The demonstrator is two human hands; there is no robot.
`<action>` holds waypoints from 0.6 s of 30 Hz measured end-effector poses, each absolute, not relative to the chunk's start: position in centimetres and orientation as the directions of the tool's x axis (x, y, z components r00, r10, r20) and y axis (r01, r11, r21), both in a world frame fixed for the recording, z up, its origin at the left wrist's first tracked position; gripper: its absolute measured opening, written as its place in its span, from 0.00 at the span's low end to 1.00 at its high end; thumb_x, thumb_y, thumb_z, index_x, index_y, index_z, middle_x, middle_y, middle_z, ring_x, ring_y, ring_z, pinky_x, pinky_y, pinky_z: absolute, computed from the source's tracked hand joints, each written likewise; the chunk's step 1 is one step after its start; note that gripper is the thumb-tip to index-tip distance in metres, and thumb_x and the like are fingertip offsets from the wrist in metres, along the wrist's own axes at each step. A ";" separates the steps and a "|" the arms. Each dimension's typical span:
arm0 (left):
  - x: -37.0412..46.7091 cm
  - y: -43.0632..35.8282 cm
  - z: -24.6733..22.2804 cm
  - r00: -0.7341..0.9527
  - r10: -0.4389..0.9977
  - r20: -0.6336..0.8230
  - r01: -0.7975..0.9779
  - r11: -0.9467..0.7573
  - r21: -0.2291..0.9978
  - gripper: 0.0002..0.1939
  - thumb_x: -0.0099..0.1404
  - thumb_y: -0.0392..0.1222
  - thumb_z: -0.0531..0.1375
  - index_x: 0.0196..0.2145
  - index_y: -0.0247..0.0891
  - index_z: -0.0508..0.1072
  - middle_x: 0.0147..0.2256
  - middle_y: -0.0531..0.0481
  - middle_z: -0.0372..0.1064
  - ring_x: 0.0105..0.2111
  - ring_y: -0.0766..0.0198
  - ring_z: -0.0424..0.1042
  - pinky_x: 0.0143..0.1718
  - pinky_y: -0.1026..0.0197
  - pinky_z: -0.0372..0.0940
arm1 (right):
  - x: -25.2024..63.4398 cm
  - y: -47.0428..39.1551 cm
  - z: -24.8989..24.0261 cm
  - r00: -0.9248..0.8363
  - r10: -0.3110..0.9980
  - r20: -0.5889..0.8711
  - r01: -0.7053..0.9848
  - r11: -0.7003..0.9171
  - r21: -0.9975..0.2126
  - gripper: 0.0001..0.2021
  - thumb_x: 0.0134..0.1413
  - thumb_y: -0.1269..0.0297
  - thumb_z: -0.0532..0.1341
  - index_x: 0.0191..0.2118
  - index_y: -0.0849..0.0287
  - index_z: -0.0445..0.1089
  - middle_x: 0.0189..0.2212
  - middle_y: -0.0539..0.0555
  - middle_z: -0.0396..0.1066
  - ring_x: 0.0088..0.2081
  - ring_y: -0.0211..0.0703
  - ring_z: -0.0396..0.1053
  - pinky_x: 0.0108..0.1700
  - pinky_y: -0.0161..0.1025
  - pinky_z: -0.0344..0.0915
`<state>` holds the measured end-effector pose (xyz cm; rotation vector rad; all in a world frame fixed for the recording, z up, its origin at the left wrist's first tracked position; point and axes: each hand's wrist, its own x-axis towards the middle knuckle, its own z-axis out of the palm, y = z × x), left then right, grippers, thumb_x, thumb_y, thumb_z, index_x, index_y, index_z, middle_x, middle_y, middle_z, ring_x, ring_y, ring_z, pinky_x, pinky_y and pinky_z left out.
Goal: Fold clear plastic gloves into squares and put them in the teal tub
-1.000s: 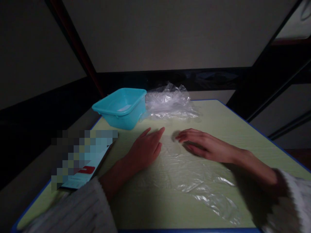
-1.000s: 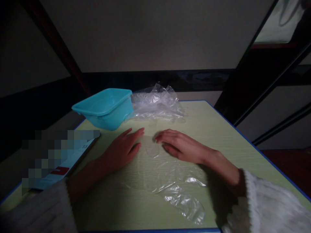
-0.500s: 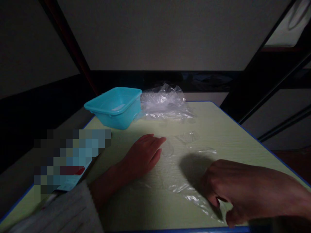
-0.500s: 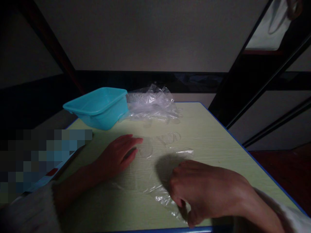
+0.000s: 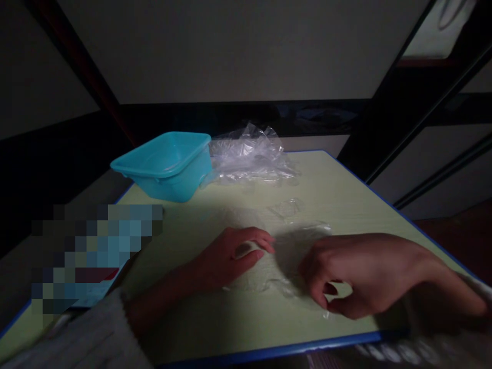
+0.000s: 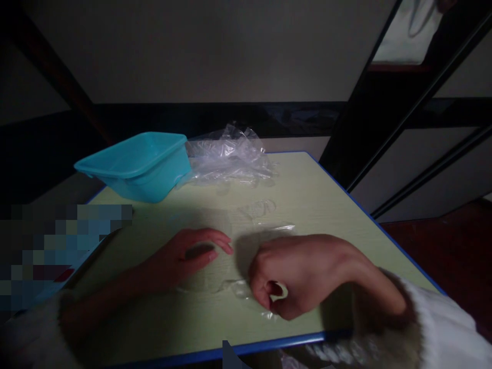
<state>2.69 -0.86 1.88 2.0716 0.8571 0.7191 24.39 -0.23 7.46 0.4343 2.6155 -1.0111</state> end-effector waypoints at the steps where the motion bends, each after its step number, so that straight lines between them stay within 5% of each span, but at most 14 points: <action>1: 2.7 -0.9 1.9 0.627 0.757 0.185 0.321 -0.467 0.824 0.10 0.60 0.33 0.53 0.34 0.36 0.73 0.38 0.49 0.74 0.41 0.64 0.71 0.45 0.63 0.63 | 24.5 0.0 7.5 -0.915 0.165 -0.369 0.377 0.677 -0.632 0.10 0.37 0.84 0.60 0.27 0.64 0.72 0.22 0.47 0.66 0.24 0.32 0.61 0.29 0.29 0.60; 13: 2.6 -1.0 1.8 0.650 0.757 0.067 0.399 -0.414 0.818 0.06 0.59 0.36 0.52 0.32 0.36 0.69 0.35 0.49 0.72 0.36 0.63 0.70 0.38 0.62 0.62 | 24.6 3.2 5.1 -0.840 0.538 -0.063 0.339 0.431 -0.837 0.03 0.48 0.74 0.56 0.27 0.65 0.66 0.20 0.45 0.59 0.23 0.29 0.55 0.24 0.29 0.54; 18: 2.6 -0.8 1.3 0.675 0.712 0.196 0.361 -0.550 0.753 0.03 0.57 0.32 0.54 0.29 0.36 0.67 0.30 0.51 0.68 0.32 0.65 0.68 0.36 0.63 0.62 | 24.4 3.7 4.2 -0.747 0.664 0.037 0.328 0.416 -0.848 0.03 0.52 0.71 0.54 0.32 0.65 0.64 0.24 0.47 0.60 0.25 0.31 0.57 0.27 0.30 0.55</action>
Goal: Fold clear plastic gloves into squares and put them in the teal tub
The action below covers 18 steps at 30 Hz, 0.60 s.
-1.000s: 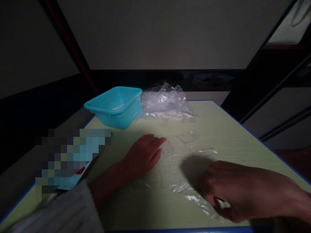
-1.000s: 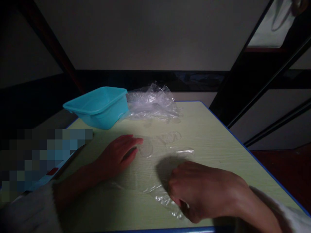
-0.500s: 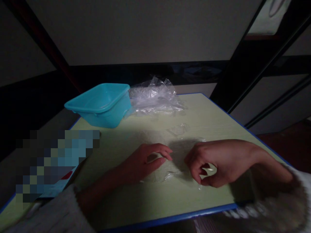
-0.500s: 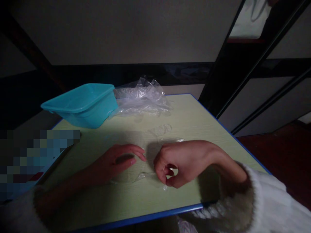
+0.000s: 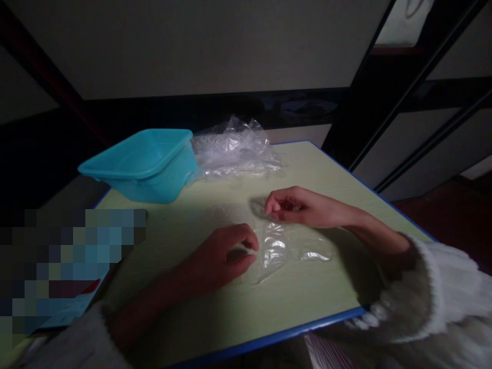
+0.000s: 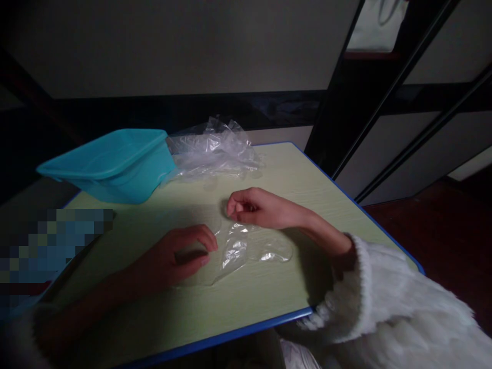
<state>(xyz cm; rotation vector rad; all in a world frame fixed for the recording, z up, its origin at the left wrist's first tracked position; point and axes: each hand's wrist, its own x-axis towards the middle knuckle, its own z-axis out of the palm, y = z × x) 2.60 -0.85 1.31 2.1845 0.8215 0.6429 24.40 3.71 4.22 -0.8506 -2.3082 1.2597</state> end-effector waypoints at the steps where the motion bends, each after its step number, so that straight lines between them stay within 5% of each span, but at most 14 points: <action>1: 2.6 -0.8 1.3 0.687 0.689 0.230 0.340 -0.584 0.737 0.04 0.57 0.31 0.54 0.29 0.36 0.67 0.30 0.51 0.67 0.32 0.66 0.68 0.36 0.63 0.62 | 24.4 3.8 4.1 -0.728 0.683 0.052 0.327 0.414 -0.849 0.03 0.52 0.71 0.55 0.32 0.65 0.63 0.25 0.48 0.61 0.26 0.31 0.57 0.27 0.31 0.56; 9: 2.8 -1.4 1.4 0.834 0.497 0.239 0.303 -0.775 0.554 0.12 0.60 0.32 0.55 0.41 0.35 0.71 0.46 0.45 0.68 0.48 0.60 0.64 0.50 0.56 0.59 | 24.4 3.6 4.2 -0.735 0.678 -0.013 0.431 0.453 -0.781 0.04 0.52 0.70 0.56 0.29 0.64 0.64 0.21 0.46 0.59 0.23 0.31 0.55 0.25 0.30 0.54; 14: 2.6 -1.4 1.3 0.931 0.350 0.102 0.289 -0.879 0.380 0.24 0.65 0.45 0.53 0.56 0.33 0.59 0.59 0.44 0.55 0.61 0.53 0.47 0.59 0.48 0.45 | 24.3 3.7 4.1 -0.737 0.676 -0.013 0.449 0.475 -0.757 0.04 0.52 0.70 0.55 0.28 0.63 0.64 0.21 0.46 0.60 0.23 0.31 0.55 0.25 0.30 0.54; 18: 2.4 -1.4 1.3 0.951 0.306 0.042 0.275 -0.901 0.335 0.29 0.65 0.53 0.49 0.60 0.36 0.52 0.61 0.46 0.49 0.62 0.56 0.44 0.61 0.51 0.39 | 24.4 3.7 4.2 -0.742 0.670 -0.015 0.449 0.481 -0.753 0.06 0.52 0.69 0.54 0.27 0.63 0.63 0.21 0.46 0.59 0.23 0.31 0.55 0.25 0.31 0.53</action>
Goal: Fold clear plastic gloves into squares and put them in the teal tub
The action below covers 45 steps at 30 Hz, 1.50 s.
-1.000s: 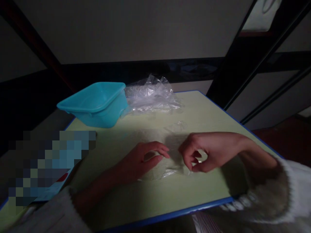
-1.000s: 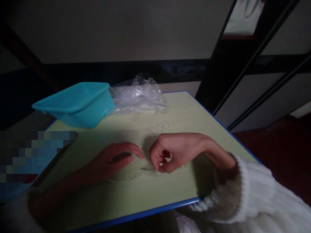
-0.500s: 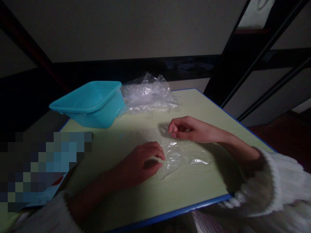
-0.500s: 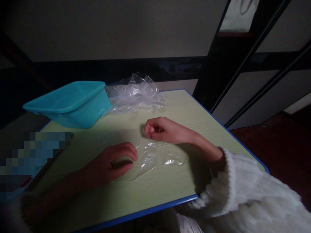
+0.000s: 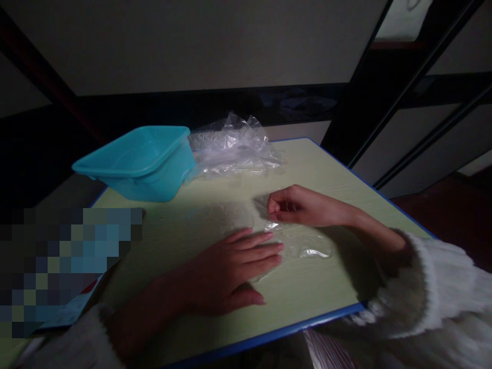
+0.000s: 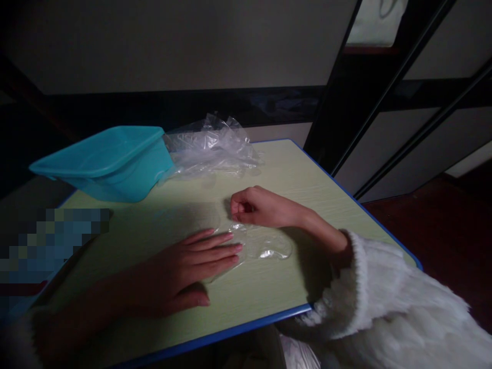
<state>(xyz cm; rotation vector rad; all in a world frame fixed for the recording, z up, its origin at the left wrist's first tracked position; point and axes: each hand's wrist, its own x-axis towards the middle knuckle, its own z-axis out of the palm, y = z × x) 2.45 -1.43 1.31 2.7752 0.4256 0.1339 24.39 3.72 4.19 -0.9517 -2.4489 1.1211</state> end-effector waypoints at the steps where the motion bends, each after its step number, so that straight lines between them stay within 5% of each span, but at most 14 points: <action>1: 2.4 -1.5 1.3 0.953 0.300 0.041 0.270 -0.904 0.333 0.30 0.65 0.54 0.49 0.60 0.37 0.52 0.61 0.46 0.48 0.62 0.56 0.44 0.61 0.52 0.38 | 24.4 3.7 4.2 -0.741 0.671 -0.015 0.454 0.484 -0.748 0.06 0.52 0.69 0.54 0.26 0.63 0.62 0.21 0.46 0.59 0.23 0.31 0.55 0.25 0.31 0.53; 25: 2.3 -2.0 1.3 0.956 0.290 0.035 0.264 -0.909 0.322 0.34 0.61 0.59 0.52 0.60 0.40 0.52 0.63 0.42 0.39 0.63 0.50 0.39 0.61 0.47 0.39 | 24.8 4.2 3.2 -0.641 0.767 -0.022 0.670 0.546 -0.503 0.15 0.52 0.61 0.61 0.21 0.60 0.57 0.15 0.42 0.53 0.19 0.30 0.49 0.24 0.33 0.45; 30: 1.6 -1.6 2.1 0.930 0.308 0.199 0.259 -0.936 0.238 0.28 0.66 0.53 0.48 0.57 0.31 0.57 0.59 0.37 0.52 0.60 0.53 0.51 0.59 0.50 0.47 | 24.5 4.0 3.6 -0.618 0.780 0.096 0.623 0.560 -0.545 0.11 0.57 0.63 0.54 0.26 0.61 0.62 0.18 0.46 0.59 0.21 0.32 0.54 0.25 0.32 0.50; 34: 0.2 -0.3 2.3 0.776 0.484 0.404 0.482 -0.869 0.115 0.15 0.68 0.38 0.46 0.46 0.33 0.68 0.44 0.44 0.71 0.45 0.60 0.69 0.52 0.56 0.60 | 24.3 4.0 3.7 -0.613 0.774 0.155 0.590 0.580 -0.562 0.08 0.55 0.67 0.53 0.27 0.62 0.63 0.21 0.48 0.63 0.23 0.33 0.58 0.26 0.32 0.53; 39: -1.5 1.8 1.7 0.576 0.691 0.436 0.724 -0.679 0.120 0.14 0.65 0.38 0.50 0.42 0.30 0.71 0.40 0.41 0.73 0.41 0.56 0.71 0.44 0.53 0.66 | 24.3 4.0 3.4 -0.630 0.765 0.133 0.658 0.616 -0.433 0.06 0.52 0.71 0.54 0.29 0.63 0.67 0.23 0.51 0.67 0.24 0.35 0.61 0.28 0.34 0.55; 45: -1.3 1.4 2.0 0.682 0.579 0.447 0.554 -0.808 0.203 0.11 0.63 0.35 0.51 0.39 0.35 0.72 0.40 0.47 0.74 0.42 0.61 0.72 0.47 0.56 0.64 | 24.5 3.8 4.1 -0.591 0.786 0.182 0.669 0.604 -0.433 0.16 0.42 0.80 0.52 0.37 0.62 0.70 0.34 0.53 0.74 0.35 0.40 0.70 0.38 0.36 0.63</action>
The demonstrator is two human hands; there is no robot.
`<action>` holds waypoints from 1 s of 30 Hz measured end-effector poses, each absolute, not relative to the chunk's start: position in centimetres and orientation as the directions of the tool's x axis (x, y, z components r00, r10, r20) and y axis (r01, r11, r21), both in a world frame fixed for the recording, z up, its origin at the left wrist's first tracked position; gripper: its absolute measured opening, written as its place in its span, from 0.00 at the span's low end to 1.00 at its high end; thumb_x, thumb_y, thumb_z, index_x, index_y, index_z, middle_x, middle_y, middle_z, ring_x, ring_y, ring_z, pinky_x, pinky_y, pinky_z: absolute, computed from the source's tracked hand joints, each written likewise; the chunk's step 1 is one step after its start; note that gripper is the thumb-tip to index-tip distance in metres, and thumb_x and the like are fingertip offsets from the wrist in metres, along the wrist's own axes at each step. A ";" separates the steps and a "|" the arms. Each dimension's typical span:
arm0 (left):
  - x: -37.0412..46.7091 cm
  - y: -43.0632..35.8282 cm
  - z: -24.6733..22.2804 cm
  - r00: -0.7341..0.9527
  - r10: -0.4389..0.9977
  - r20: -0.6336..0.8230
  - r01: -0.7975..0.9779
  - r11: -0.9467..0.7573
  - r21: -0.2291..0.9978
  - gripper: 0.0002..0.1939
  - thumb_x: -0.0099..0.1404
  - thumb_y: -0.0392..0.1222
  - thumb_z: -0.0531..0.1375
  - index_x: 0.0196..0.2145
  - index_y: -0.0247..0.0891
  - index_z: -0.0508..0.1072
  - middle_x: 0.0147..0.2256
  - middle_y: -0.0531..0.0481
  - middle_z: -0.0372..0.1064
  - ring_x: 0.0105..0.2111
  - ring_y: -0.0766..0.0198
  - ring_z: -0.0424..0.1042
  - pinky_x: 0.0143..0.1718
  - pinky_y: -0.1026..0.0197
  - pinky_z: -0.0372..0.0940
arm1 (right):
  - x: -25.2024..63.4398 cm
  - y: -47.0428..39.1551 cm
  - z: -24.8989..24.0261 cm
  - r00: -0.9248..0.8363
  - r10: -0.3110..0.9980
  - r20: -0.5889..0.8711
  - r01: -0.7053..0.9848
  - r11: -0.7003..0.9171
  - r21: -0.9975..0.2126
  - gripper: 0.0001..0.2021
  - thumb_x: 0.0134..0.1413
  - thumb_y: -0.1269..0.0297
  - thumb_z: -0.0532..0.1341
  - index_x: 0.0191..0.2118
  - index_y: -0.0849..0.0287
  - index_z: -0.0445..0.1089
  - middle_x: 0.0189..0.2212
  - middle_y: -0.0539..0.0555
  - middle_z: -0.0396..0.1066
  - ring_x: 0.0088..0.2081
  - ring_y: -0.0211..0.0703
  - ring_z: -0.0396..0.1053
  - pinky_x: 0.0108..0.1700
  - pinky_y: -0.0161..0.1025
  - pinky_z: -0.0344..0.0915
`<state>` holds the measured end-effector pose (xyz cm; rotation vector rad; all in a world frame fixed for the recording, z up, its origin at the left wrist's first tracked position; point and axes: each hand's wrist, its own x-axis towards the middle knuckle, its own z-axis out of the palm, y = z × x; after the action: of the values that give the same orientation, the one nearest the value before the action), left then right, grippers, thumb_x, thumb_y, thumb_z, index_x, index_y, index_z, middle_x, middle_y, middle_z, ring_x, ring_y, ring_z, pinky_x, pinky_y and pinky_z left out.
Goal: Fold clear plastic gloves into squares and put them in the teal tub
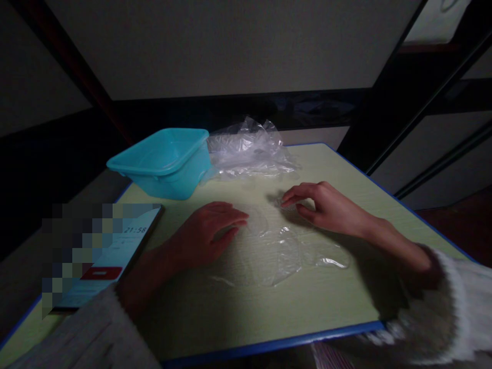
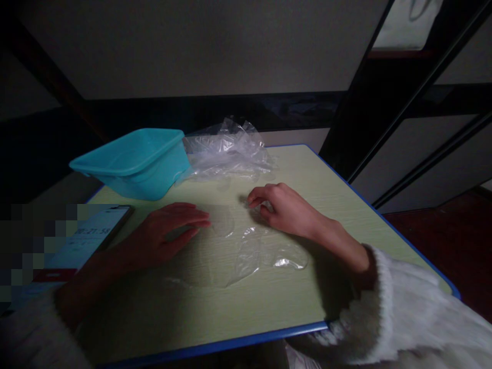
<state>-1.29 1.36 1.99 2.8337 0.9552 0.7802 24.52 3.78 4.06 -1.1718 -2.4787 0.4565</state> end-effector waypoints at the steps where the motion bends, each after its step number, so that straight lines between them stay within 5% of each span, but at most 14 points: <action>1: -1.0 1.1 2.1 0.713 0.547 0.439 0.502 -0.835 0.226 0.12 0.63 0.34 0.50 0.39 0.35 0.71 0.40 0.47 0.74 0.41 0.62 0.72 0.48 0.57 0.63 | 24.5 3.7 4.1 -0.610 0.771 0.182 0.651 0.619 -0.440 0.19 0.41 0.81 0.51 0.38 0.62 0.71 0.36 0.53 0.74 0.37 0.40 0.71 0.40 0.37 0.64; 6: -0.1 0.2 2.3 0.826 0.467 0.317 0.363 -0.870 0.335 0.14 0.62 0.33 0.48 0.42 0.36 0.69 0.43 0.46 0.73 0.44 0.62 0.71 0.53 0.54 0.59 | 24.0 3.7 3.6 -0.721 0.678 0.144 0.589 0.709 -0.388 0.23 0.42 0.82 0.49 0.43 0.64 0.71 0.43 0.56 0.73 0.43 0.43 0.70 0.46 0.39 0.64; 15: 0.6 -1.0 2.5 0.865 0.393 0.311 0.296 -0.902 0.314 0.13 0.63 0.34 0.49 0.43 0.33 0.68 0.45 0.41 0.71 0.48 0.60 0.68 0.57 0.53 0.52 | 23.6 3.7 3.0 -0.727 0.667 0.164 0.619 0.740 -0.264 0.20 0.50 0.78 0.49 0.47 0.65 0.68 0.48 0.59 0.69 0.49 0.47 0.66 0.54 0.49 0.57; 26: 1.9 -2.3 2.6 0.903 0.339 0.264 0.243 -0.909 0.338 0.21 0.65 0.44 0.48 0.52 0.29 0.61 0.48 0.36 0.68 0.49 0.56 0.67 0.57 0.51 0.52 | 23.0 3.5 2.3 -0.739 0.650 0.176 0.588 0.750 -0.301 0.22 0.51 0.79 0.51 0.52 0.60 0.62 0.51 0.59 0.67 0.51 0.47 0.64 0.57 0.55 0.49; 30: 2.5 -2.7 2.6 0.927 0.317 0.199 0.233 -0.906 0.354 0.28 0.66 0.51 0.45 0.56 0.26 0.57 0.52 0.34 0.63 0.54 0.55 0.62 0.60 0.50 0.44 | 22.8 3.3 2.1 -0.752 0.644 0.140 0.579 0.748 -0.324 0.29 0.46 0.84 0.49 0.55 0.59 0.57 0.54 0.58 0.62 0.55 0.46 0.59 0.59 0.58 0.43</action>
<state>2.50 -2.68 2.55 2.7589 0.4049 0.3620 22.77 3.26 2.14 -0.9628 -2.7042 0.3828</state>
